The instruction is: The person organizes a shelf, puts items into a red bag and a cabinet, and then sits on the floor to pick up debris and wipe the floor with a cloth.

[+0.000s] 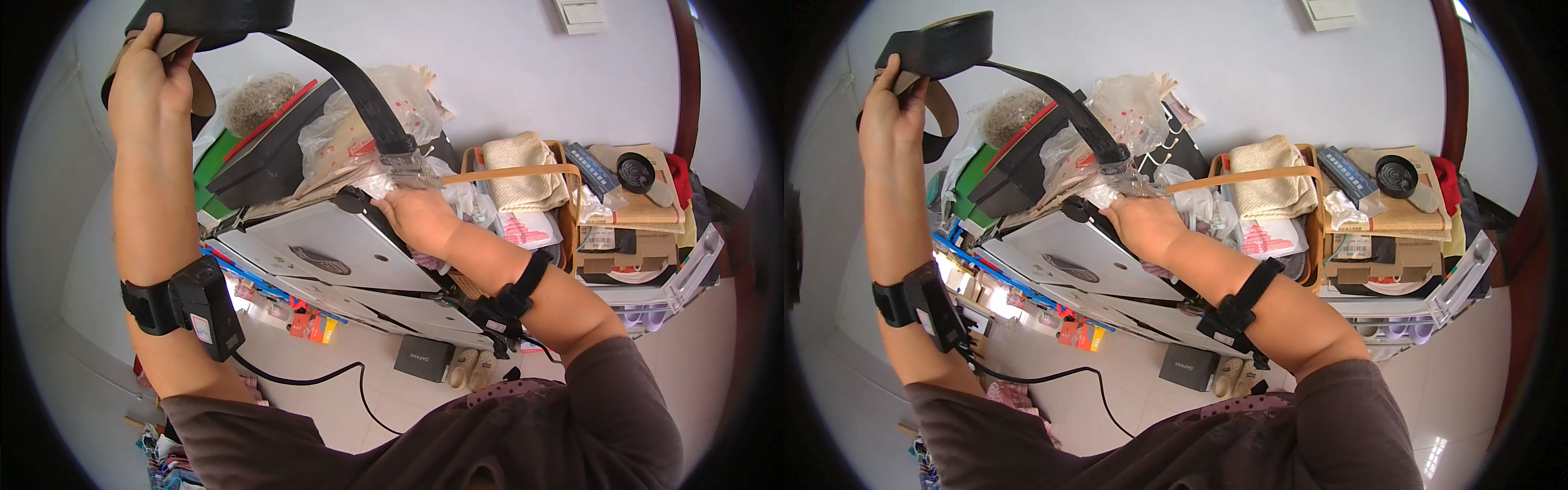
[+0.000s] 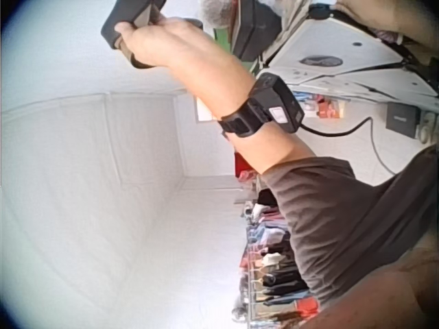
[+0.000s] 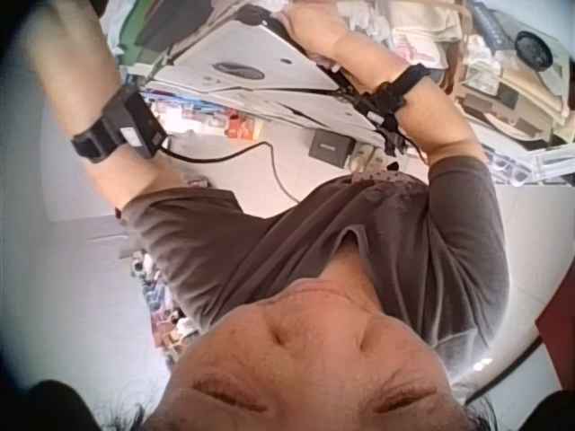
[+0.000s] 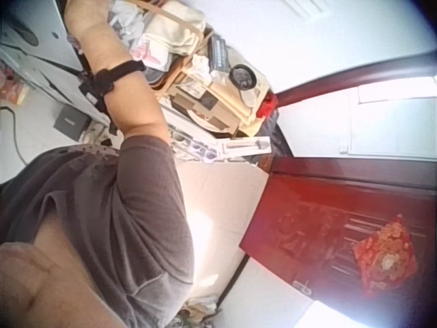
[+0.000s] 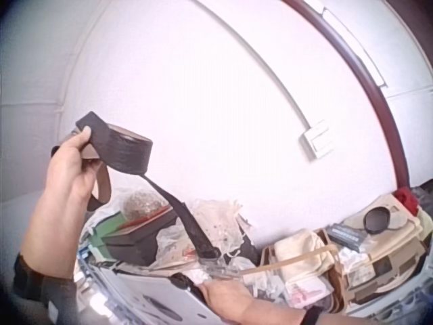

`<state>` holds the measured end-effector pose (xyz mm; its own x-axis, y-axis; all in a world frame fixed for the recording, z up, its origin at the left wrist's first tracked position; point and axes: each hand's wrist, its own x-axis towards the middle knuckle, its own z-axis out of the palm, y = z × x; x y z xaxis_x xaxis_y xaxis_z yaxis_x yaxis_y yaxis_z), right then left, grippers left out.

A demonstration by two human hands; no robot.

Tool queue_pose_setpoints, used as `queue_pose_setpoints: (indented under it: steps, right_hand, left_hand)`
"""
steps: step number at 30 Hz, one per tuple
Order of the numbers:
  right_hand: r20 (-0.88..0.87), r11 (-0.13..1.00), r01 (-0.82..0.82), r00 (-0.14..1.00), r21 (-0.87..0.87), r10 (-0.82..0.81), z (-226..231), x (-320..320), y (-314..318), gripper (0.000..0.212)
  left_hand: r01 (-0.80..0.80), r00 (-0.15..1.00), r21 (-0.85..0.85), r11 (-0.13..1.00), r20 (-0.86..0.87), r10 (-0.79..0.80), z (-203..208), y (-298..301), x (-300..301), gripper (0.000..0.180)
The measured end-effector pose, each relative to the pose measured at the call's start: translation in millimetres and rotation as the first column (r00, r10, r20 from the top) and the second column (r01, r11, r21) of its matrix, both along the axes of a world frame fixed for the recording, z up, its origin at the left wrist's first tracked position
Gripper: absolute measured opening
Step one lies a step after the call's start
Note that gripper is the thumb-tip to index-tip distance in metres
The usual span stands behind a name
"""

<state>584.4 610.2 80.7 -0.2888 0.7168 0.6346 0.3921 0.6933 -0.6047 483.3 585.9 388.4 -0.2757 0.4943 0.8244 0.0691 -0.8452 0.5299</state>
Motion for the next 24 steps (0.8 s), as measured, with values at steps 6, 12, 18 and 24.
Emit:
queue_pose_setpoints:
  steps: [6,12,18,24]
  right_hand:
    - [-0.201,0.996,-0.048,0.979,-0.082,0.031,-3.2,35.4,-9.8,0.027]
    - [0.153,1.000,0.007,0.988,0.002,-0.007,-11.3,90.7,-51.0,0.020]
    - [0.167,0.800,0.559,0.786,0.216,-0.595,2.9,178.9,-21.6,0.037]
    - [0.283,0.960,0.273,0.928,-0.066,-0.244,-12.2,179.4,-67.2,0.020]
  left_hand:
    - [0.036,0.998,0.006,0.999,-0.061,-0.036,18.2,10.0,-5.9,0.017]
    - [0.170,0.980,0.189,0.967,-0.132,-0.146,-22.7,1.0,77.4,0.012]
    - [0.236,0.968,0.176,0.956,-0.125,-0.216,-20.8,16.5,120.0,0.011]
    - [0.231,0.967,0.206,0.951,-0.152,-0.202,-28.0,15.9,134.2,0.014]
